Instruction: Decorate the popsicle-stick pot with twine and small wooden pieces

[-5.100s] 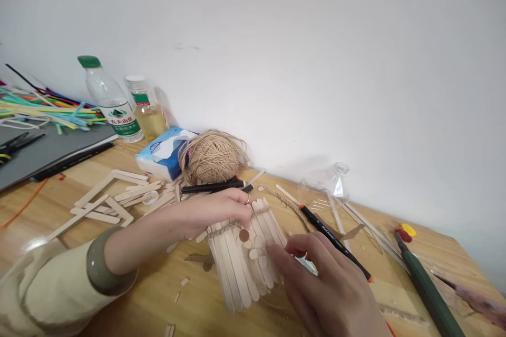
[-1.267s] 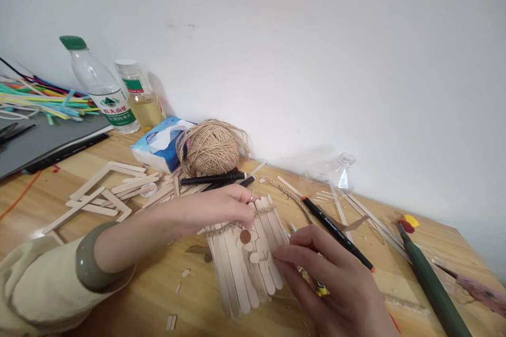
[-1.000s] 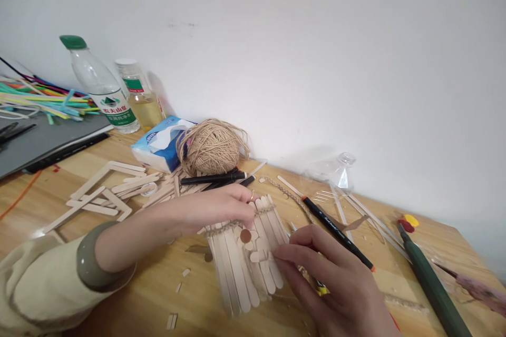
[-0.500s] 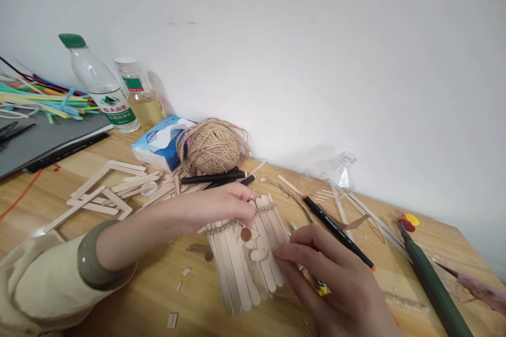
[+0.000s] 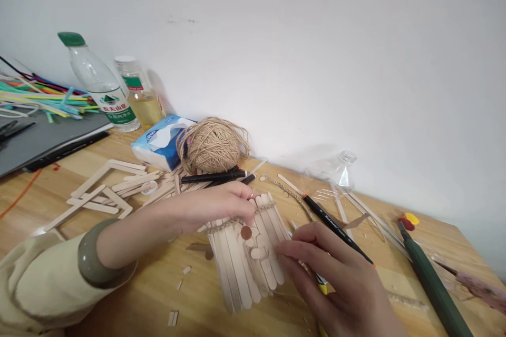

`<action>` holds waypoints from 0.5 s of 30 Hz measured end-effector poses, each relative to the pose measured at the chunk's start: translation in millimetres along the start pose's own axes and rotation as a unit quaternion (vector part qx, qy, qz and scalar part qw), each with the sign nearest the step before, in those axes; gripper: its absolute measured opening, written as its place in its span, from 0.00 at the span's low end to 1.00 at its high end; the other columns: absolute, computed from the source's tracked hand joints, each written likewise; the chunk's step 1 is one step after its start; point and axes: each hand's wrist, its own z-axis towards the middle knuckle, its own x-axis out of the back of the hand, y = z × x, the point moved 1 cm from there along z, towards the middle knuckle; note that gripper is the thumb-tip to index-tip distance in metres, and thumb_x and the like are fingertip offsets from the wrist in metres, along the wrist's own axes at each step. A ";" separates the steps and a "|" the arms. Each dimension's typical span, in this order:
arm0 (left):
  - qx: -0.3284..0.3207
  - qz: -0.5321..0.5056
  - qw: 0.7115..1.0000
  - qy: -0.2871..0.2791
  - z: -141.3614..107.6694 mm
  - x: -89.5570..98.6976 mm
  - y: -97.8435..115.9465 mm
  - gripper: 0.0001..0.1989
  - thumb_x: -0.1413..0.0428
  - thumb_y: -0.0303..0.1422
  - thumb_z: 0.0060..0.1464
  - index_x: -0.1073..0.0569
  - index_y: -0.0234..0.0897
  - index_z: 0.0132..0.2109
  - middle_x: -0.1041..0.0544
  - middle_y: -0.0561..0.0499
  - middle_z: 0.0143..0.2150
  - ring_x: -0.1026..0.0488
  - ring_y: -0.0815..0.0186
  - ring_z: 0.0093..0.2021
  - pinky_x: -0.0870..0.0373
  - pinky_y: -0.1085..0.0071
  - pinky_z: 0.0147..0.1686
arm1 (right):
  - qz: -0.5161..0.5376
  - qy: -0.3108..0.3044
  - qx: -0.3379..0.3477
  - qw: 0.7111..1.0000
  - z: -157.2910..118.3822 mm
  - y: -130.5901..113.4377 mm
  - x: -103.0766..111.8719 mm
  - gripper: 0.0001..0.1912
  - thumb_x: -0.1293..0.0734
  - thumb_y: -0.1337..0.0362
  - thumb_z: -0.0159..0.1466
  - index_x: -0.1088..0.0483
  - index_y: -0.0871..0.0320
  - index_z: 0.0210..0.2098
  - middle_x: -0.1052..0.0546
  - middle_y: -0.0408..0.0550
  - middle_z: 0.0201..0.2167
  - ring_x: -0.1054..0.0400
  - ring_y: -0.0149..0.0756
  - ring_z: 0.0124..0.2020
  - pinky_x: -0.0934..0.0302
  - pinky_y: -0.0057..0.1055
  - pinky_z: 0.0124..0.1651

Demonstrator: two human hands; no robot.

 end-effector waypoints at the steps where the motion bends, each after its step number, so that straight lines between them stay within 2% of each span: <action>1: 0.002 -0.003 1.000 0.000 0.1 -0.1 0.2 0.11 0.48 0.25 0.35 0.26 0.33 0.31 0.28 0.53 0.26 0.33 0.68 0.26 0.36 0.74 0.27 | -0.001 0.004 -0.001 1.000 -0.3 0.4 0.7 0.10 0.39 0.74 0.62 0.31 0.55 0.39 0.32 0.45 0.32 0.34 0.29 0.31 0.37 0.24 0.32; 5: 0.010 -0.032 0.999 0.018 0.8 2.3 -0.1 0.08 0.47 0.25 0.35 0.28 0.34 0.29 0.28 0.53 0.25 0.33 0.69 0.26 0.36 0.75 0.26 | -0.034 0.066 0.001 0.997 -2.6 -0.2 5.9 0.09 0.39 0.73 0.63 0.32 0.55 0.40 0.32 0.44 0.34 0.34 0.27 0.33 0.38 0.21 0.34; 8: -0.001 -0.058 0.998 0.023 2.1 7.3 -0.4 0.02 0.46 0.25 0.35 0.31 0.34 0.23 0.28 0.54 0.23 0.34 0.71 0.23 0.37 0.77 0.23 | -0.070 0.136 -0.034 0.988 -4.4 -2.2 13.9 0.08 0.38 0.72 0.62 0.31 0.55 0.38 0.31 0.43 0.34 0.34 0.27 0.34 0.39 0.21 0.35; 11: -0.012 -0.080 0.995 0.052 2.9 13.7 1.4 0.02 0.46 0.25 0.35 0.32 0.34 0.22 0.28 0.54 0.23 0.33 0.71 0.23 0.37 0.78 0.21 | -0.110 0.174 -0.081 0.975 -5.9 -1.8 23.9 0.05 0.37 0.68 0.63 0.31 0.53 0.35 0.29 0.42 0.33 0.33 0.28 0.32 0.39 0.21 0.30; 13: -0.018 -0.095 0.993 0.067 2.8 17.6 4.4 0.03 0.46 0.24 0.34 0.31 0.34 0.23 0.28 0.54 0.21 0.33 0.72 0.22 0.37 0.79 0.19 | -0.147 0.134 -0.104 0.974 -7.9 2.1 27.0 0.05 0.38 0.64 0.63 0.31 0.51 0.33 0.28 0.41 0.31 0.32 0.28 0.27 0.39 0.23 0.25; 15: -0.026 -0.111 0.991 0.064 2.5 20.7 8.3 0.04 0.46 0.23 0.33 0.30 0.33 0.23 0.29 0.54 0.19 0.33 0.71 0.20 0.36 0.79 0.18 | -0.190 0.040 -0.119 0.974 -11.6 8.8 23.3 0.07 0.39 0.60 0.63 0.30 0.50 0.32 0.27 0.40 0.29 0.31 0.30 0.24 0.39 0.25 0.22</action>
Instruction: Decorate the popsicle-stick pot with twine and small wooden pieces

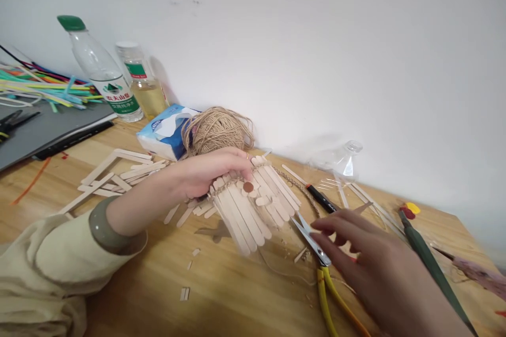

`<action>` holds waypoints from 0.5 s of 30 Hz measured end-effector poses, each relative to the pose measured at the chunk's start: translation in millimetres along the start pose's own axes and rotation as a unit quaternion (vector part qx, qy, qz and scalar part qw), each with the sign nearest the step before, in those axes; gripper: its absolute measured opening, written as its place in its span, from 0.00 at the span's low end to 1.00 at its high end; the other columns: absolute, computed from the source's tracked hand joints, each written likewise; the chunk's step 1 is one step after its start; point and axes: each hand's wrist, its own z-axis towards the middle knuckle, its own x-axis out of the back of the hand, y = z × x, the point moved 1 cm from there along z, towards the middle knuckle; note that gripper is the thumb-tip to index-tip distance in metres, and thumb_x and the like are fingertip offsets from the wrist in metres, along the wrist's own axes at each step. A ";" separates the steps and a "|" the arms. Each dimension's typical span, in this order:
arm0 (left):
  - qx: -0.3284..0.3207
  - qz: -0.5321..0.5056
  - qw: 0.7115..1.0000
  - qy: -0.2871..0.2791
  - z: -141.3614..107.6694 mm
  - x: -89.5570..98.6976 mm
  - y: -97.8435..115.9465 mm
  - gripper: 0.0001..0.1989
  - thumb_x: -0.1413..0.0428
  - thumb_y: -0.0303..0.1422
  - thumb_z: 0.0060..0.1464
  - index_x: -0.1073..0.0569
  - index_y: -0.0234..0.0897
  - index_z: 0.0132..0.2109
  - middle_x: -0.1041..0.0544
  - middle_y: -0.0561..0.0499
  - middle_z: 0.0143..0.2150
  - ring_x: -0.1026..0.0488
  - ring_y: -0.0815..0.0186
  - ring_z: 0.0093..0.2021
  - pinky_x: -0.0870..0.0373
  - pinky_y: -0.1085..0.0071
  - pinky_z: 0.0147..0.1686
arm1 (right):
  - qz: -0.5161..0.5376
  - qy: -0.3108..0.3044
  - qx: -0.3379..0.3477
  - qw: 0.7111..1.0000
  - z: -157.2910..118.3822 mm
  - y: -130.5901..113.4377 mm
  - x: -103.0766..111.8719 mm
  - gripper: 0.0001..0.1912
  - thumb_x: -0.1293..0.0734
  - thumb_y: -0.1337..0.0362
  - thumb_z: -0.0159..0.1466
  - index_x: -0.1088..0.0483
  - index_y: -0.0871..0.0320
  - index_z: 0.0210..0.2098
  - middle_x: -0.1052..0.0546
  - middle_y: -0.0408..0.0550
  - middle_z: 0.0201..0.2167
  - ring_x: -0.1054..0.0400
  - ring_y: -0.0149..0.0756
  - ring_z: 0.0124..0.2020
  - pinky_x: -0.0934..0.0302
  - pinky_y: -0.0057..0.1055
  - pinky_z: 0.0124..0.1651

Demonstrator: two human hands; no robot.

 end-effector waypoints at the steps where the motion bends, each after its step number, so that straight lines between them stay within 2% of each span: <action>1: -0.002 -0.006 1.000 -0.004 0.1 1.0 2.1 0.04 0.46 0.23 0.33 0.30 0.33 0.22 0.29 0.54 0.19 0.33 0.71 0.20 0.36 0.78 0.18 | -0.026 -0.052 0.007 0.998 -2.0 2.4 -5.8 0.07 0.39 0.60 0.63 0.30 0.50 0.31 0.26 0.40 0.29 0.30 0.32 0.23 0.39 0.27 0.22; 3: -0.007 -0.011 1.000 -0.004 0.4 2.9 5.2 0.03 0.46 0.23 0.32 0.31 0.33 0.20 0.29 0.54 0.19 0.33 0.71 0.19 0.37 0.78 0.16 | -0.060 -0.129 0.019 0.990 -6.3 4.4 -21.3 0.05 0.37 0.64 0.61 0.30 0.50 0.32 0.25 0.41 0.30 0.28 0.36 0.26 0.38 0.29 0.23; 5: -0.014 -0.010 1.000 -0.001 0.7 4.8 6.8 0.02 0.46 0.23 0.32 0.32 0.33 0.19 0.29 0.53 0.18 0.34 0.72 0.17 0.38 0.78 0.14 | -0.052 -0.162 0.020 0.985 -8.8 1.3 -38.4 0.06 0.36 0.68 0.60 0.30 0.50 0.35 0.25 0.41 0.32 0.27 0.36 0.30 0.37 0.29 0.26; 9: -0.035 -0.013 0.999 -0.013 0.7 7.8 7.1 0.03 0.47 0.22 0.32 0.29 0.31 0.21 0.28 0.53 0.17 0.33 0.72 0.17 0.37 0.79 0.15 | -0.034 -0.164 0.040 0.985 -9.6 -19.3 -62.0 0.08 0.38 0.72 0.61 0.31 0.52 0.34 0.27 0.40 0.31 0.29 0.33 0.32 0.38 0.26 0.28; 12: -0.035 -0.022 0.999 -0.022 0.0 9.3 7.2 0.04 0.47 0.21 0.33 0.29 0.31 0.21 0.28 0.54 0.18 0.32 0.71 0.17 0.36 0.79 0.15 | -0.048 -0.163 0.077 0.982 -18.1 -36.9 -66.7 0.08 0.39 0.72 0.61 0.32 0.55 0.28 0.29 0.42 0.28 0.32 0.34 0.29 0.41 0.27 0.26; 15: -0.034 -0.013 0.999 -0.009 -0.9 9.7 8.4 0.03 0.46 0.22 0.34 0.29 0.31 0.21 0.28 0.54 0.18 0.33 0.73 0.16 0.38 0.80 0.13 | -0.057 -0.170 0.145 0.973 -36.0 -46.4 -65.3 0.09 0.38 0.74 0.59 0.36 0.57 0.25 0.29 0.42 0.26 0.33 0.34 0.26 0.43 0.28 0.24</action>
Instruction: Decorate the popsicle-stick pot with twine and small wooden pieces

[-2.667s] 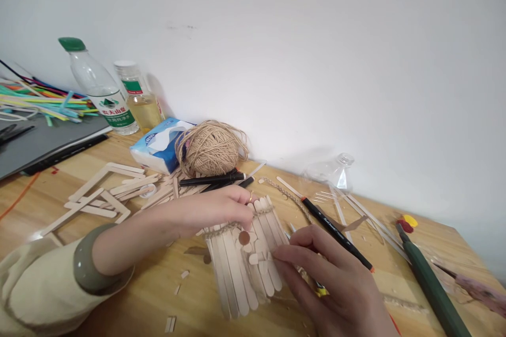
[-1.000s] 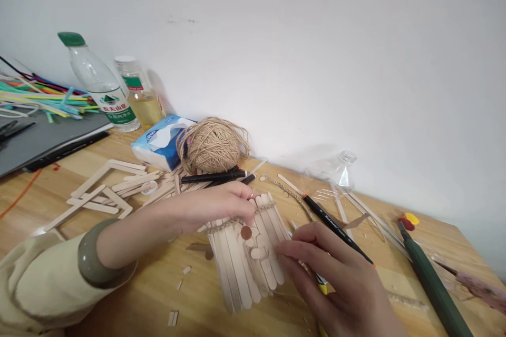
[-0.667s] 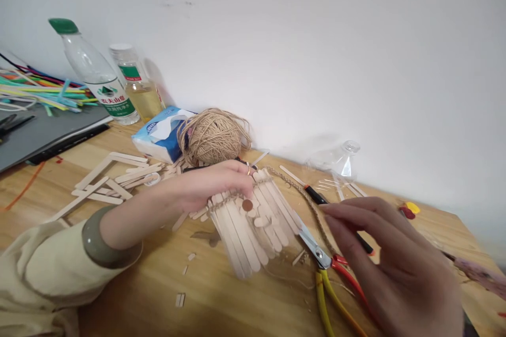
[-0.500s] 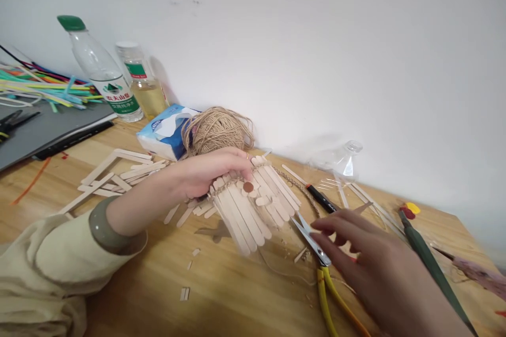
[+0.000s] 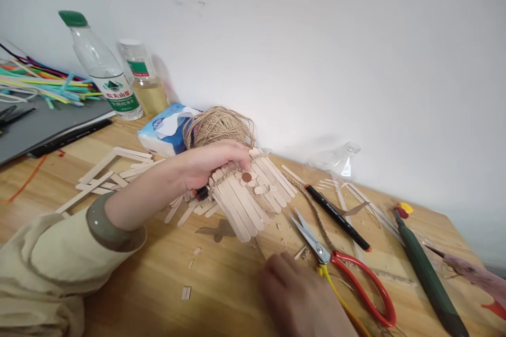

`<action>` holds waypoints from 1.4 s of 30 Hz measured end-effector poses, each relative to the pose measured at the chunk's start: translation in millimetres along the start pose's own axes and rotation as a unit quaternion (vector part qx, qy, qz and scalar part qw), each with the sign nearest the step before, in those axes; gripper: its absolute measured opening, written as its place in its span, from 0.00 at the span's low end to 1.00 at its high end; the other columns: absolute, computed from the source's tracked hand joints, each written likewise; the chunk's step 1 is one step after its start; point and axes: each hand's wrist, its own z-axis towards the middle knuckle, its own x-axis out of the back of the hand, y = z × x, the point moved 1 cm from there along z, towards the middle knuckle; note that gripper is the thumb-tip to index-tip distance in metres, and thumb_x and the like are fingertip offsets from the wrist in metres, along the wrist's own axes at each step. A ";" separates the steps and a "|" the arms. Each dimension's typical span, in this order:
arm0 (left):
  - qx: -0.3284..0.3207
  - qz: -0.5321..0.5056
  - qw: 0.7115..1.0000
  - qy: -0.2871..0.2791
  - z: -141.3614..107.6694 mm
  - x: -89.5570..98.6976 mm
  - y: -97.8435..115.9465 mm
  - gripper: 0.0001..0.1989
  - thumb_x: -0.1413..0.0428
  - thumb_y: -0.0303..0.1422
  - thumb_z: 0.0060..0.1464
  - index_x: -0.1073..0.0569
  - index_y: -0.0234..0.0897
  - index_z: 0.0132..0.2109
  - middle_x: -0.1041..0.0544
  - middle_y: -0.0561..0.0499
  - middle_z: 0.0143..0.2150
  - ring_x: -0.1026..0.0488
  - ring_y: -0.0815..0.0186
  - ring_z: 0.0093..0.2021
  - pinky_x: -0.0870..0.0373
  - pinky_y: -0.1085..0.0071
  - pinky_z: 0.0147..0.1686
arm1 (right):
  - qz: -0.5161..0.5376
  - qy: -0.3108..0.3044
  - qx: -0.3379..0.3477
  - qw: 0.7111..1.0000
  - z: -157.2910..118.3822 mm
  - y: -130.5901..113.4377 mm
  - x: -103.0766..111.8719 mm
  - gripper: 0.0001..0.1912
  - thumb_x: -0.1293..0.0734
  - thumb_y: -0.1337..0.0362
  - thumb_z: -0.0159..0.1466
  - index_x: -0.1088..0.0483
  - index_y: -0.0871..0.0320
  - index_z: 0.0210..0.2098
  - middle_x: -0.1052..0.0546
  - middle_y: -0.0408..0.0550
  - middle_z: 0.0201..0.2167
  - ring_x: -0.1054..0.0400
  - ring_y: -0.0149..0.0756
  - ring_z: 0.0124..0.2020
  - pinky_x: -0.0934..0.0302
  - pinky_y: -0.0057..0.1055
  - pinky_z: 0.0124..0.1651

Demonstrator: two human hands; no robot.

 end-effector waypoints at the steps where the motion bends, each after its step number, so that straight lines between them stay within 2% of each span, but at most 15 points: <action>1: 0.002 0.004 1.000 0.005 -0.3 -0.2 0.4 0.03 0.46 0.22 0.34 0.30 0.32 0.21 0.28 0.54 0.18 0.34 0.73 0.16 0.39 0.80 0.13 | -0.001 -0.004 0.024 1.000 -5.4 -1.8 -0.3 0.09 0.38 0.74 0.59 0.36 0.56 0.24 0.29 0.42 0.26 0.34 0.33 0.25 0.43 0.27 0.23; 3: 0.007 0.010 1.000 0.009 -0.6 -0.7 0.9 0.02 0.46 0.23 0.34 0.30 0.32 0.21 0.29 0.54 0.17 0.34 0.72 0.16 0.39 0.79 0.12 | 0.015 -0.013 0.035 0.999 -13.5 1.4 1.7 0.09 0.39 0.74 0.59 0.36 0.56 0.25 0.29 0.41 0.25 0.34 0.32 0.25 0.43 0.26 0.23; 7: -0.004 0.010 1.000 0.011 0.3 0.1 0.5 0.04 0.46 0.23 0.34 0.30 0.33 0.23 0.29 0.55 0.19 0.33 0.71 0.18 0.38 0.78 0.14 | 0.011 -0.008 -0.098 0.995 -11.5 28.5 14.7 0.11 0.42 0.72 0.63 0.31 0.53 0.31 0.28 0.42 0.28 0.31 0.32 0.28 0.40 0.25 0.26; 9: -0.007 0.011 1.000 0.008 1.5 0.9 -0.1 0.04 0.46 0.22 0.34 0.30 0.33 0.22 0.29 0.55 0.19 0.33 0.72 0.18 0.38 0.79 0.15 | -0.010 0.006 -0.124 0.992 -3.9 40.8 19.1 0.11 0.43 0.72 0.64 0.31 0.54 0.33 0.28 0.44 0.29 0.30 0.33 0.29 0.40 0.26 0.26; 12: 0.001 0.010 1.000 0.013 3.0 0.8 -0.3 0.03 0.47 0.23 0.34 0.30 0.32 0.20 0.29 0.53 0.17 0.33 0.71 0.17 0.38 0.78 0.14 | -0.040 0.021 -0.118 0.992 8.0 46.2 14.5 0.10 0.42 0.72 0.64 0.31 0.55 0.35 0.29 0.45 0.31 0.31 0.36 0.31 0.42 0.28 0.26; 17: 0.004 0.000 1.000 0.004 3.2 1.1 -1.3 0.04 0.48 0.22 0.35 0.31 0.32 0.19 0.29 0.52 0.17 0.32 0.69 0.17 0.36 0.76 0.16 | -0.102 0.024 -0.101 0.989 15.4 35.7 -6.9 0.12 0.41 0.78 0.58 0.32 0.59 0.38 0.30 0.51 0.33 0.35 0.44 0.33 0.42 0.34 0.26; 20: -0.026 0.002 1.000 -0.011 5.4 7.9 -6.2 0.03 0.46 0.23 0.37 0.30 0.32 0.21 0.28 0.52 0.20 0.31 0.69 0.20 0.36 0.77 0.18 | -0.114 0.023 -0.092 0.989 13.5 32.9 -16.2 0.16 0.41 0.81 0.56 0.32 0.60 0.39 0.30 0.52 0.33 0.36 0.45 0.34 0.41 0.36 0.28; 23: -0.060 0.008 0.998 -0.020 9.7 16.7 -12.3 0.02 0.45 0.24 0.39 0.29 0.33 0.23 0.27 0.52 0.23 0.30 0.69 0.23 0.35 0.77 0.20 | -0.112 0.032 -0.083 0.990 11.5 34.0 -21.6 0.13 0.41 0.81 0.56 0.32 0.62 0.36 0.30 0.55 0.34 0.36 0.48 0.36 0.39 0.38 0.30; 25: -0.060 0.013 0.998 -0.017 11.9 19.4 -14.3 0.02 0.45 0.24 0.39 0.29 0.33 0.23 0.26 0.51 0.23 0.30 0.69 0.23 0.34 0.77 0.21 | -0.101 0.037 -0.080 0.991 12.1 36.0 -22.9 0.13 0.40 0.81 0.55 0.31 0.62 0.34 0.30 0.56 0.35 0.36 0.48 0.36 0.38 0.39 0.31; 31: -0.022 0.014 1.000 -0.010 8.1 8.2 -8.1 0.03 0.45 0.23 0.36 0.31 0.33 0.21 0.29 0.53 0.20 0.33 0.70 0.19 0.37 0.76 0.17 | -0.036 0.029 -0.094 0.994 23.3 44.1 -15.6 0.08 0.39 0.77 0.60 0.32 0.61 0.30 0.30 0.49 0.29 0.35 0.40 0.31 0.38 0.32 0.29; 35: -0.004 0.021 1.000 -0.008 4.6 4.2 -5.7 0.03 0.47 0.23 0.35 0.29 0.32 0.22 0.28 0.52 0.20 0.32 0.69 0.20 0.38 0.76 0.17 | -0.006 0.026 -0.110 0.994 26.7 48.6 -8.4 0.09 0.39 0.76 0.61 0.34 0.60 0.27 0.30 0.46 0.28 0.34 0.37 0.30 0.38 0.31 0.31; 38: -0.013 0.032 0.999 0.003 4.3 5.2 -5.1 0.05 0.47 0.22 0.36 0.28 0.33 0.24 0.29 0.54 0.21 0.34 0.71 0.20 0.39 0.78 0.17 | 0.009 0.043 -0.125 0.991 21.0 54.4 -0.8 0.07 0.39 0.76 0.62 0.34 0.60 0.30 0.29 0.45 0.28 0.34 0.36 0.31 0.39 0.30 0.31; 42: -0.022 0.056 0.998 -0.009 4.7 4.3 -3.9 0.05 0.46 0.23 0.34 0.28 0.32 0.25 0.30 0.54 0.21 0.36 0.72 0.19 0.39 0.78 0.16 | 0.004 0.066 -0.132 0.989 10.9 62.6 10.3 0.08 0.41 0.75 0.65 0.34 0.61 0.41 0.28 0.47 0.34 0.33 0.36 0.34 0.39 0.30 0.35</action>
